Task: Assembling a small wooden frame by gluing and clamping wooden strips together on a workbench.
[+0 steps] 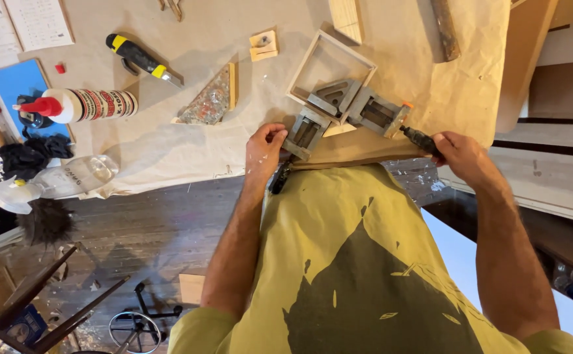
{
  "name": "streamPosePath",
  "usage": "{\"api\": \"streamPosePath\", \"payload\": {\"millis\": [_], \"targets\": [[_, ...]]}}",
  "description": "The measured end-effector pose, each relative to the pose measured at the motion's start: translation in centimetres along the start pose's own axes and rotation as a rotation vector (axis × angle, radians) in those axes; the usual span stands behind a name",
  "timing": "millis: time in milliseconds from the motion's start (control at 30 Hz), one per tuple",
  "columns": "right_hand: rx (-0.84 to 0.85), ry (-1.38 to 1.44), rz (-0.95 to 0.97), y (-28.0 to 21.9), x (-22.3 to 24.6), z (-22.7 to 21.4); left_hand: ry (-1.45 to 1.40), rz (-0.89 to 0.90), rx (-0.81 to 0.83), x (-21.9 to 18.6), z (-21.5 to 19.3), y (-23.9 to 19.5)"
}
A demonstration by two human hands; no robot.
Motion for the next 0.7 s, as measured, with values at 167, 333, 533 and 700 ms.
{"api": "streamPosePath", "payload": {"millis": [167,333,533,700], "targets": [[-0.022,0.161,-0.071,2.1,-3.8,1.5,0.003,-0.023,0.006,-0.9,-0.2,-0.5],[-0.181,0.235,-0.201,3.4,-6.7,3.2,0.002,0.046,0.004,0.4,0.0,0.0],[-0.291,-0.065,-0.360,4.0,-7.1,3.4,0.043,0.112,0.002,1.2,0.0,0.3],[-0.436,-0.116,-0.308,6.4,-8.9,5.4,0.047,0.101,0.010,1.9,0.0,1.2]]}}
Point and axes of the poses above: each hand's wrist, its own y-axis towards the middle knuckle, its own z-axis out of the palm, x = y × z, the point moved 4 cm from there along y, towards the middle knuckle, and after that the axes turned 6 degrees about x, right-handed, at the moved point
